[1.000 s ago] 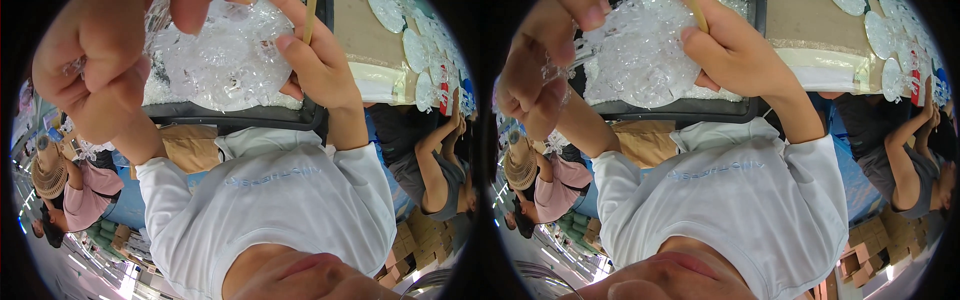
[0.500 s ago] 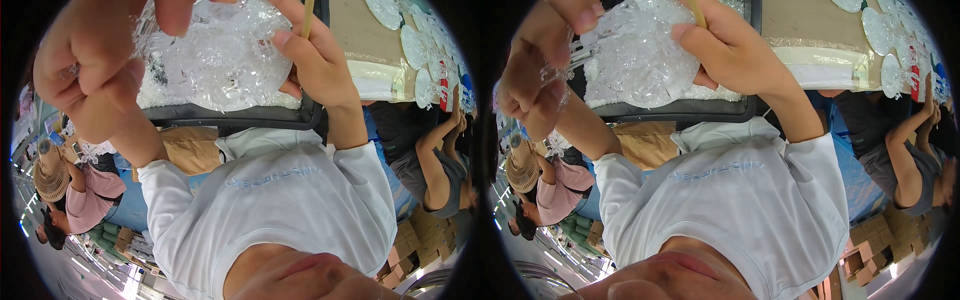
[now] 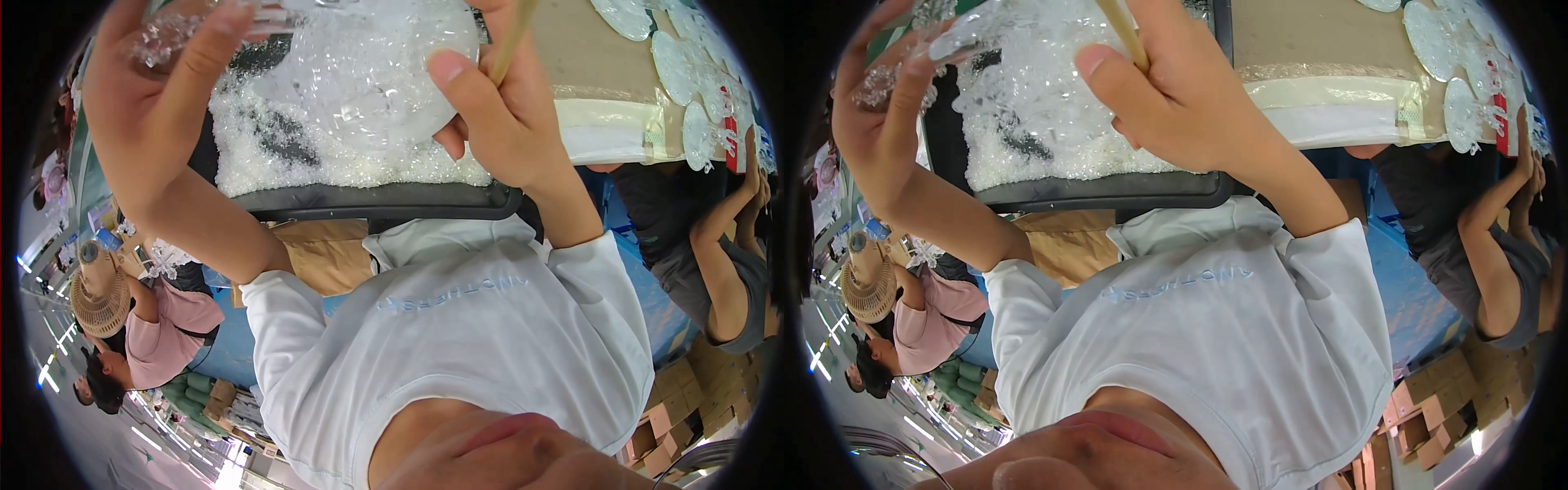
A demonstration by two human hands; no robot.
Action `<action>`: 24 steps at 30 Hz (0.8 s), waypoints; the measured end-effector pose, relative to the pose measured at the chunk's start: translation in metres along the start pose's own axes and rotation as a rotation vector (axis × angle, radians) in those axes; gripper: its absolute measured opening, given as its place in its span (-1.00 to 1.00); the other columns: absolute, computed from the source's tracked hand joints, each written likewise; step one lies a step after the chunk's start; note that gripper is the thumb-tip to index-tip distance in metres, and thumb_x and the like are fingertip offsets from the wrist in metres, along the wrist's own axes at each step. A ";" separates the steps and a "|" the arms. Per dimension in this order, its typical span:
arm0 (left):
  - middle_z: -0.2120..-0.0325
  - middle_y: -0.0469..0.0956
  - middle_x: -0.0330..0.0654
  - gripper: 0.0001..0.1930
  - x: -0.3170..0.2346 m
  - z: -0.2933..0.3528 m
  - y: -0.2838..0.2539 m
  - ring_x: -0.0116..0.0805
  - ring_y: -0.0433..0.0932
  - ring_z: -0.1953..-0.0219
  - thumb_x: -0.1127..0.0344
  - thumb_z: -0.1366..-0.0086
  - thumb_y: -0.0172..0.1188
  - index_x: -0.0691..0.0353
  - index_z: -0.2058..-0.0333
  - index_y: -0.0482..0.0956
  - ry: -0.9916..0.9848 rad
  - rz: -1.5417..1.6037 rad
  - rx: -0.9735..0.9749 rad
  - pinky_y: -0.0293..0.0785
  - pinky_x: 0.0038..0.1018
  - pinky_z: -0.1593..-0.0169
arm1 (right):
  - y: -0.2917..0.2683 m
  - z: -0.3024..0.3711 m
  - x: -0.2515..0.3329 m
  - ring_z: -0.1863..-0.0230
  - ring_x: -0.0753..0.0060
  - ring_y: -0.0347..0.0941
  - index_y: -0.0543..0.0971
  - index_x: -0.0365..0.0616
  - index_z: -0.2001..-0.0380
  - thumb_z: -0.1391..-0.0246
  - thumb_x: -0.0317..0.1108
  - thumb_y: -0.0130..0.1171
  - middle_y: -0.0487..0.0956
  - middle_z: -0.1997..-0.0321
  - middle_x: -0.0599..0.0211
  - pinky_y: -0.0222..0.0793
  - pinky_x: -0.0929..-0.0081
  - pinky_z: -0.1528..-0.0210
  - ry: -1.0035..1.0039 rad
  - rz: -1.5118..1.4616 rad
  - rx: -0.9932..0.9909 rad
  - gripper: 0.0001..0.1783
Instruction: Applying adhesive to crystalline plastic components and attaching them to a light fixture base.
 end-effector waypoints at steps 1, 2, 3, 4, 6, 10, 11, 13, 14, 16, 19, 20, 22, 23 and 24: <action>0.31 0.66 -0.15 -0.47 0.000 0.006 -0.001 -0.59 0.61 0.34 0.27 -0.38 0.30 0.37 -0.18 0.30 0.151 0.009 -0.147 0.57 -0.58 0.16 | 0.001 -0.014 0.009 0.65 0.78 0.31 0.19 -0.17 -0.34 -0.34 -0.52 -0.06 0.45 0.28 0.40 0.24 0.72 0.62 -0.571 0.054 0.058 -0.47; 0.41 0.66 -0.22 -0.45 0.001 0.011 -0.003 -0.63 0.60 0.40 0.25 -0.39 0.31 0.37 -0.20 0.29 0.300 0.018 -0.295 0.55 -0.61 0.23 | 0.004 -0.003 0.019 0.67 0.78 0.31 0.24 -0.16 -0.26 -0.33 -0.54 -0.01 0.45 0.34 0.42 0.22 0.71 0.65 -1.140 0.107 0.115 -0.54; 0.41 0.66 -0.22 -0.45 0.009 0.004 0.008 -0.63 0.60 0.40 0.25 -0.39 0.31 0.37 -0.20 0.29 0.285 0.011 -0.304 0.55 -0.61 0.23 | 0.010 0.009 0.027 0.67 0.78 0.31 0.24 -0.16 -0.26 -0.33 -0.54 -0.01 0.45 0.34 0.42 0.22 0.71 0.65 -1.140 0.093 0.129 -0.54; 0.41 0.67 -0.23 -0.48 0.006 0.000 0.011 -0.65 0.55 0.45 0.26 -0.41 0.29 0.37 -0.19 0.30 0.462 0.233 -0.449 0.52 -0.64 0.27 | 0.011 0.010 0.026 0.68 0.78 0.31 0.25 -0.16 -0.21 -0.32 -0.55 0.00 0.43 0.43 0.45 0.20 0.71 0.66 -0.617 0.056 0.057 -0.58; 0.41 0.67 -0.23 -0.52 0.003 0.004 0.007 -0.67 0.50 0.51 0.27 -0.43 0.28 0.36 -0.17 0.32 0.661 0.468 -0.574 0.49 -0.67 0.31 | -0.003 0.016 0.006 0.70 0.78 0.31 0.27 -0.15 -0.15 -0.31 -0.56 0.01 0.42 0.51 0.48 0.18 0.70 0.67 -0.097 0.031 -0.035 -0.62; 0.38 0.69 -0.20 -0.57 -0.024 0.021 0.013 -0.70 0.50 0.52 0.29 -0.44 0.26 0.35 -0.14 0.35 0.178 0.076 -0.462 0.38 -0.75 0.42 | -0.005 0.017 0.015 0.72 0.75 0.31 0.23 -0.16 -0.18 -0.30 -0.57 0.00 0.36 0.66 0.51 0.15 0.69 0.67 -0.294 0.368 0.039 -0.58; 0.37 0.70 -0.19 -0.59 -0.023 0.020 0.013 -0.70 0.51 0.51 0.29 -0.44 0.26 0.35 -0.12 0.36 -0.019 0.030 -0.528 0.36 -0.77 0.45 | -0.001 0.016 0.021 0.73 0.73 0.32 0.22 -0.16 -0.20 -0.30 -0.57 0.00 0.35 0.69 0.51 0.14 0.69 0.68 -0.393 0.528 0.078 -0.56; 0.37 0.70 -0.18 -0.59 -0.008 0.011 0.006 -0.72 0.50 0.51 0.29 -0.43 0.27 0.35 -0.11 0.37 0.111 -0.001 -0.515 0.33 -0.78 0.47 | 0.005 0.014 0.023 0.74 0.69 0.32 0.18 -0.18 -0.27 -0.29 -0.57 0.00 0.38 0.69 0.48 0.14 0.67 0.68 -0.150 0.148 -0.001 -0.48; 0.38 0.70 -0.17 -0.60 -0.006 0.011 0.004 -0.73 0.50 0.52 0.30 -0.43 0.28 0.35 -0.10 0.38 0.250 -0.030 -0.497 0.30 -0.80 0.50 | 0.007 0.014 0.010 0.75 0.66 0.33 0.13 -0.20 -0.35 -0.28 -0.56 0.00 0.41 0.69 0.44 0.14 0.66 0.68 0.097 -0.223 -0.089 -0.40; 0.36 0.70 -0.12 -0.62 -0.022 0.002 0.008 -0.68 0.52 0.51 0.31 -0.43 0.27 0.36 -0.09 0.40 0.167 -0.098 -0.507 0.32 -0.79 0.48 | 0.009 0.007 -0.008 0.75 0.63 0.34 0.03 -0.20 -0.42 -0.27 -0.56 0.00 0.44 0.67 0.40 0.13 0.65 0.69 -0.196 -0.522 0.125 -0.29; 0.33 0.70 -0.07 -0.64 -0.008 0.006 0.007 -0.61 0.54 0.49 0.33 -0.43 0.25 0.36 -0.08 0.41 0.049 -0.166 -0.507 0.34 -0.78 0.45 | -0.002 0.000 0.013 0.75 0.57 0.37 -0.17 -0.24 -0.53 -0.22 -0.57 0.02 0.53 0.59 0.28 0.13 0.63 0.71 -0.883 -0.485 0.382 -0.09; 0.32 0.69 -0.07 -0.63 0.002 0.009 0.007 -0.61 0.54 0.48 0.32 -0.43 0.25 0.36 -0.09 0.40 0.031 -0.152 -0.494 0.34 -0.78 0.44 | 0.001 0.001 0.010 0.75 0.56 0.37 -0.04 -0.30 -0.49 -0.21 -0.57 0.04 0.55 0.55 0.25 0.13 0.62 0.72 -0.408 -0.608 0.184 -0.16; 0.29 0.67 -0.07 -0.62 0.026 0.013 0.001 -0.61 0.53 0.45 0.31 -0.44 0.24 0.37 -0.10 0.38 0.018 -0.121 -0.467 0.34 -0.77 0.42 | 0.001 0.006 -0.001 0.76 0.56 0.36 0.08 -0.36 -0.45 -0.20 -0.56 0.07 0.57 0.51 0.22 0.12 0.61 0.73 0.070 -0.684 -0.024 -0.23; 0.28 0.66 -0.07 -0.61 0.032 0.015 0.002 -0.60 0.53 0.44 0.31 -0.44 0.24 0.37 -0.11 0.37 0.007 -0.107 -0.455 0.34 -0.76 0.41 | 0.002 0.005 -0.002 0.76 0.57 0.35 0.19 -0.41 -0.37 -0.18 -0.56 0.09 0.58 0.47 0.21 0.12 0.60 0.74 0.143 -0.520 -0.018 -0.31; 0.27 0.65 -0.06 -0.60 0.039 0.016 0.003 -0.60 0.53 0.43 0.30 -0.44 0.23 0.37 -0.12 0.37 -0.003 -0.093 -0.444 0.34 -0.76 0.40 | 0.003 0.004 -0.004 0.77 0.57 0.34 0.29 -0.45 -0.30 -0.16 -0.56 0.10 0.60 0.43 0.20 0.12 0.60 0.74 0.213 -0.356 -0.012 -0.38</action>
Point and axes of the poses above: each hand's wrist, its own z-axis away from the middle knuckle, its own y-axis out of the palm, x = y × z, the point moved 6 cm from there along -z, towards the middle knuckle
